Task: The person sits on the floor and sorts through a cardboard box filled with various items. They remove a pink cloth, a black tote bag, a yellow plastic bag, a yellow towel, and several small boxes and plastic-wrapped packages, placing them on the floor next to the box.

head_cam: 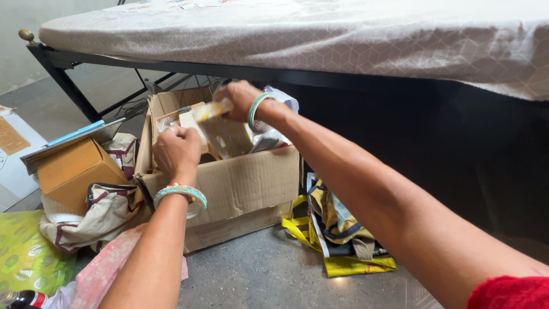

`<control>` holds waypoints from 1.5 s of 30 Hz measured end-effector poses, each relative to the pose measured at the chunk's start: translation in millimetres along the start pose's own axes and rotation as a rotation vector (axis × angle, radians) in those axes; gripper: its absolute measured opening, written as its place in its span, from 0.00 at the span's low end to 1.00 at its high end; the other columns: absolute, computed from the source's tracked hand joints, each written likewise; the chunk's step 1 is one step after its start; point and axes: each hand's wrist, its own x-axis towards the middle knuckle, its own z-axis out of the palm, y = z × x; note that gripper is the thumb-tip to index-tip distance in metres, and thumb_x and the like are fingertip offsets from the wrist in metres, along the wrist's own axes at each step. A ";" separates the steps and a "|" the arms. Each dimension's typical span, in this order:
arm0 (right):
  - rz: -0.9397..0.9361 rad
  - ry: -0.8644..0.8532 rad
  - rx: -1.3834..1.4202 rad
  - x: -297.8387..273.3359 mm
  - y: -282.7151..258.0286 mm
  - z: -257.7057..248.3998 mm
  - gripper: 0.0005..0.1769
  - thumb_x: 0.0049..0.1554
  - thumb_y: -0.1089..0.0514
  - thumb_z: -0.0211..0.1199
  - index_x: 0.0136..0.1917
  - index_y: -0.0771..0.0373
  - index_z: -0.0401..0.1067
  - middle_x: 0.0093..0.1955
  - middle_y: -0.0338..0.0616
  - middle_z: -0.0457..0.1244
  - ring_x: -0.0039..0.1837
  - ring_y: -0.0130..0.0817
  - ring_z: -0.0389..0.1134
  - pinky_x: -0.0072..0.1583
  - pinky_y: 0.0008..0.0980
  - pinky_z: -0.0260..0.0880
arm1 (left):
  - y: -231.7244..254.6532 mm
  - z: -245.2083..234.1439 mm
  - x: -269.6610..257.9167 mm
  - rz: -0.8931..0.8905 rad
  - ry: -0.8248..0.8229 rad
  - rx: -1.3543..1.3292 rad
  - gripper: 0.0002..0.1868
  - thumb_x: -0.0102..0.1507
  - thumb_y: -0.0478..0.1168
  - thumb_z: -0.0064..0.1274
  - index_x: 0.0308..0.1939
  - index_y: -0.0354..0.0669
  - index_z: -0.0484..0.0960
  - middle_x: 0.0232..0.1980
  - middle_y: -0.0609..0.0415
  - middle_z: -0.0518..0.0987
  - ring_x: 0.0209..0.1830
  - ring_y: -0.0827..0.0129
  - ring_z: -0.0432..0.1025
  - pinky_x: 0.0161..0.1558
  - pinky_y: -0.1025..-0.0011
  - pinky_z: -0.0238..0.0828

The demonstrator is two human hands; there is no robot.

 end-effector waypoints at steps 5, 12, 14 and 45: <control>0.072 0.287 -0.004 30.8 10.3 -39.3 0.22 0.43 0.54 0.79 0.52 0.56 0.80 0.51 0.54 0.72 0.55 0.49 0.74 0.61 0.41 0.72 | -3.4 -1.8 25.8 -0.330 -0.144 -0.471 0.23 0.57 0.57 0.57 0.46 0.45 0.78 0.45 0.53 0.82 0.45 0.66 0.76 0.43 0.67 0.73; 0.255 0.343 0.316 49.7 -18.1 -85.4 0.23 0.48 0.54 0.75 0.57 0.54 0.78 0.50 0.46 0.73 0.46 0.35 0.77 0.47 0.37 0.77 | -26.7 19.9 47.1 -0.038 -0.286 -0.847 0.46 0.61 0.63 0.67 0.69 0.35 0.66 0.59 0.52 0.78 0.62 0.65 0.74 0.64 0.67 0.69; 0.285 0.304 0.446 53.2 -29.3 -84.9 0.24 0.48 0.54 0.74 0.59 0.54 0.76 0.49 0.44 0.73 0.43 0.32 0.78 0.41 0.34 0.79 | -29.9 23.3 48.3 0.045 -0.265 -0.781 0.47 0.60 0.60 0.69 0.71 0.35 0.65 0.63 0.51 0.76 0.65 0.64 0.71 0.65 0.65 0.65; 0.745 -0.277 0.632 84.5 16.2 17.4 0.18 0.54 0.65 0.62 0.59 0.66 0.77 0.55 0.49 0.70 0.53 0.39 0.74 0.45 0.41 0.82 | -41.9 -37.2 92.0 -0.334 0.066 0.046 0.26 0.65 0.57 0.48 0.48 0.34 0.79 0.48 0.34 0.82 0.49 0.43 0.77 0.52 0.49 0.72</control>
